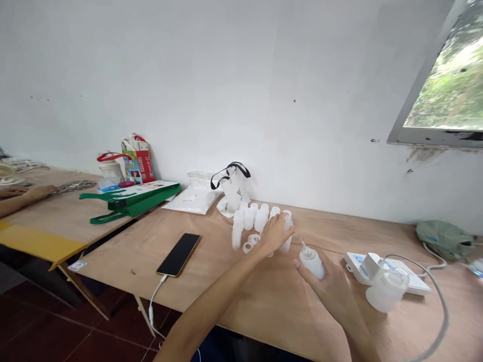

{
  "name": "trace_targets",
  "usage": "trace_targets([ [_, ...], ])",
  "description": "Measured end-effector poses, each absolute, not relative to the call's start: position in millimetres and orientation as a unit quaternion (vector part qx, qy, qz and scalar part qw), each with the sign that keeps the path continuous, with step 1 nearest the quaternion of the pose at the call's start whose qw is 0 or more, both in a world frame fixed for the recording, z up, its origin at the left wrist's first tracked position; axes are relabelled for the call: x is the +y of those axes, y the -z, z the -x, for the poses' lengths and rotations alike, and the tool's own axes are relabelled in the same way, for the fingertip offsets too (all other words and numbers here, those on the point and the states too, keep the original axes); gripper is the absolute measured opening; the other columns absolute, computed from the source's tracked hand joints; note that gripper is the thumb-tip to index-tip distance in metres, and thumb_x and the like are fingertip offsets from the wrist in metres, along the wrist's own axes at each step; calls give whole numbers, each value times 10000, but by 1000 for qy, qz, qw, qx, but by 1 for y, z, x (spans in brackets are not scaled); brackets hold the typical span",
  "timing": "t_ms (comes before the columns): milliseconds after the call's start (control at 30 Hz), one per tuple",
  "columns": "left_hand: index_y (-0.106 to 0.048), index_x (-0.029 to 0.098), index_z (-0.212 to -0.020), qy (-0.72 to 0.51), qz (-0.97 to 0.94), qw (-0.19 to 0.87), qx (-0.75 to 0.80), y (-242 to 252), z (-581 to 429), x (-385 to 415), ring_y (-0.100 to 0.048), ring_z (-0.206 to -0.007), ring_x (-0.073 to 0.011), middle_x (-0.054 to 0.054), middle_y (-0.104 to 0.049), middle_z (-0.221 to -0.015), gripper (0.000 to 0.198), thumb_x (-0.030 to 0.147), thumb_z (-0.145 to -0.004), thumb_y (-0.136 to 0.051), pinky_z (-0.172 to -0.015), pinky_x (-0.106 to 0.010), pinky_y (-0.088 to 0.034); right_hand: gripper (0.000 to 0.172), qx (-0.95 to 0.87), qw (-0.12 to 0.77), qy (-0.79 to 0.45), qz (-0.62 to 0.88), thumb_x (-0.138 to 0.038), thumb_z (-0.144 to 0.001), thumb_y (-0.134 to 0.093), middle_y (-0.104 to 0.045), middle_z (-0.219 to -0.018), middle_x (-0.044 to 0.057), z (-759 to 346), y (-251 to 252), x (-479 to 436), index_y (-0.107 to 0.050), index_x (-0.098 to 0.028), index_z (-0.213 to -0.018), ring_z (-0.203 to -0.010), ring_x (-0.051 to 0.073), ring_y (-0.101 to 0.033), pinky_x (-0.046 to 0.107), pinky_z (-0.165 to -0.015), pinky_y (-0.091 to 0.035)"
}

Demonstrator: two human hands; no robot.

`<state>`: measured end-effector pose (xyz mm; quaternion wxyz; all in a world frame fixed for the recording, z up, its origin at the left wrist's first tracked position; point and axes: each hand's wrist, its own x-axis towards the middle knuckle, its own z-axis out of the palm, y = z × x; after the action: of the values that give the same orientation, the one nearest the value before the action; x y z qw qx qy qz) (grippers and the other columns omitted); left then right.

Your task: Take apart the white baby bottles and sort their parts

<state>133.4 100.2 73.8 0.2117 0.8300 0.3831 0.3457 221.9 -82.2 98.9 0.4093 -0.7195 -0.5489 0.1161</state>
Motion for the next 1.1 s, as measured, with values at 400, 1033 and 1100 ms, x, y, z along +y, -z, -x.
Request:
trace_targets([
  [400,-361,248,-1439,-440,-762,348,323,-47,-159,98,-634,-1025,-263,-72,-646,-1231,644,139,-834,-551,-906,-356,-483,373,-554,435,-120,700,-615,-860,-592,-721,-772,7,-232,-92,-80,-663,-260,-949,-725,251,-667,333,-640,-507],
  [1033,-413,320,-1392,-454,-717,460,260,-38,-178,70,-630,-1051,-241,-37,-644,-1233,613,145,-822,-554,-948,-376,-525,338,-574,435,-108,685,-586,-871,-606,-724,-712,-8,-246,-91,-78,-652,-255,-923,-707,249,-673,338,-675,-496],
  [1100,-444,314,-1393,-464,-710,461,261,-40,-179,69,-616,-1128,-254,-44,-625,-1309,645,138,-789,-583,-1007,-385,-504,332,-580,421,-104,689,-574,-888,-597,-719,-710,-13,-250,-89,-78,-646,-253,-954,-725,247,-675,338,-692,-498],
])
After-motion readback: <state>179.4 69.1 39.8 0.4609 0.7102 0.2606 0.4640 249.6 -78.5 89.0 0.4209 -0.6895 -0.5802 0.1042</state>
